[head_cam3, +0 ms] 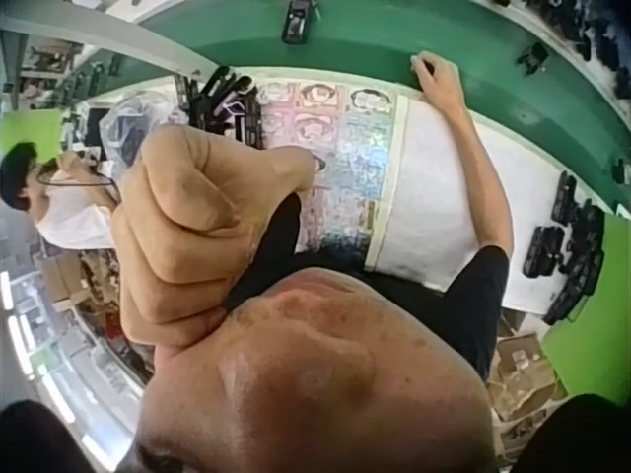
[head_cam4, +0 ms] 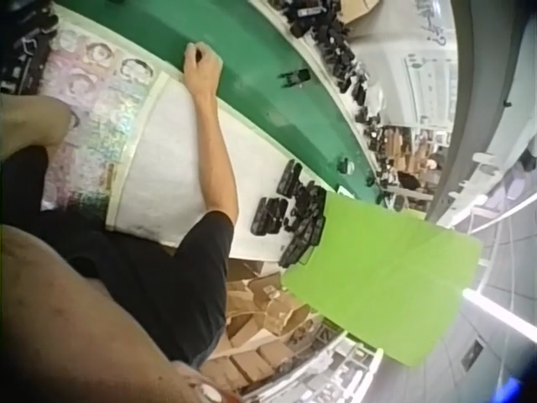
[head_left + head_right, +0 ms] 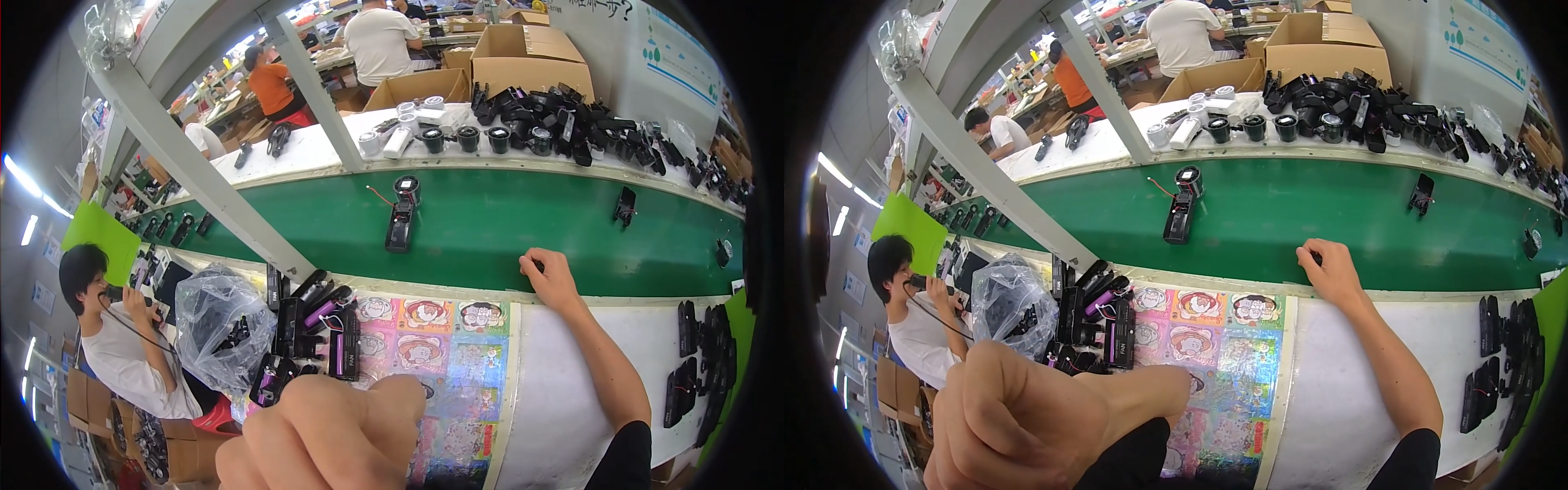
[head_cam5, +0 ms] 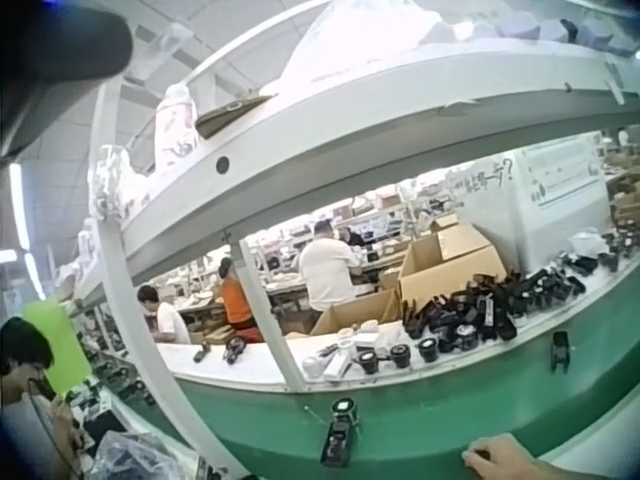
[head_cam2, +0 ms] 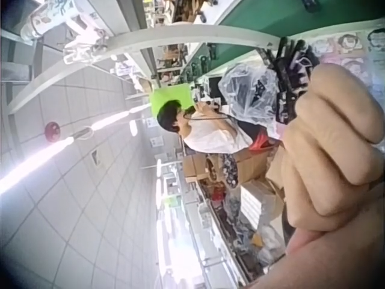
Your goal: The person assembles a handheld device by hand, combining plastic housing, electronic components, a rotary wheel, and wires on a factory production line.
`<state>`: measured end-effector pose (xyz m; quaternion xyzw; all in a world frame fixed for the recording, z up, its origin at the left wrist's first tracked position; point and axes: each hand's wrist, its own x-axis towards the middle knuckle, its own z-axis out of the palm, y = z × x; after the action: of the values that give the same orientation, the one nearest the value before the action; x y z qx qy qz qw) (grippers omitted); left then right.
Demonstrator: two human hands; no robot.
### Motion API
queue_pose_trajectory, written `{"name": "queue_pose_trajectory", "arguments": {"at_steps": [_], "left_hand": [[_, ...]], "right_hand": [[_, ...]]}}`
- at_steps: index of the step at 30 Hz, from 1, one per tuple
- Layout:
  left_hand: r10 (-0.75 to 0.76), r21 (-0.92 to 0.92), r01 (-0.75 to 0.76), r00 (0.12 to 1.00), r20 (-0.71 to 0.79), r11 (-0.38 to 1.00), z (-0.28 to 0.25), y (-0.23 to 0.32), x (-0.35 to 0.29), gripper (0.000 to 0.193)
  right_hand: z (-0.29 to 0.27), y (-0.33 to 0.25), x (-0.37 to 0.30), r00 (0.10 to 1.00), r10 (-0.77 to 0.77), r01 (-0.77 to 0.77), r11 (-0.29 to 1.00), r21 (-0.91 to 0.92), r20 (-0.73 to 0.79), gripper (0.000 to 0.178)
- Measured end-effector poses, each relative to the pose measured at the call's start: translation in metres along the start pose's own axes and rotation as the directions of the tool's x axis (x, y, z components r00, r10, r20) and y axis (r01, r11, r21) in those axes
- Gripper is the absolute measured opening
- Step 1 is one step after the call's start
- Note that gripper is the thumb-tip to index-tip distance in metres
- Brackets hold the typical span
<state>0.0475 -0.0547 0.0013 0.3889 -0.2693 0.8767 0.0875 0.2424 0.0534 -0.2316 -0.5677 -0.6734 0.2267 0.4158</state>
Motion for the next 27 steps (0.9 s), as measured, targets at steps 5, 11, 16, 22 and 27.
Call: {"name": "queue_pose_trajectory", "arguments": {"at_steps": [5,11,16,22,27], "left_hand": [[-0.321,0.103,0.304,0.897,0.304,0.947,-0.039,0.046,0.013,0.037],[0.19,0.002,-0.194,0.964,-0.186,0.981,-0.024,0.026,0.009,0.038],[-0.23,-0.023,0.247,0.93,0.285,0.969,-0.028,0.024,0.02,0.036],[-0.704,0.21,0.673,0.694,0.154,0.709,-0.032,0.067,0.03,0.033],[-0.642,0.424,0.634,0.753,-0.146,0.647,-0.03,0.105,0.026,0.029]], "right_hand": [[-0.001,-0.003,0.001,1.0,-0.011,0.011,1.0,-0.002,-0.01,0.027],[0.001,-0.005,0.001,1.0,-0.005,0.005,1.0,0.012,-0.009,0.026],[0.0,-0.005,0.001,1.0,-0.014,0.014,1.0,0.011,-0.004,0.026],[0.0,-0.003,0.001,1.0,-0.003,0.003,1.0,0.0,-0.003,0.026],[0.002,-0.005,0.002,1.0,0.002,-0.002,1.0,0.003,-0.002,0.026]]}}
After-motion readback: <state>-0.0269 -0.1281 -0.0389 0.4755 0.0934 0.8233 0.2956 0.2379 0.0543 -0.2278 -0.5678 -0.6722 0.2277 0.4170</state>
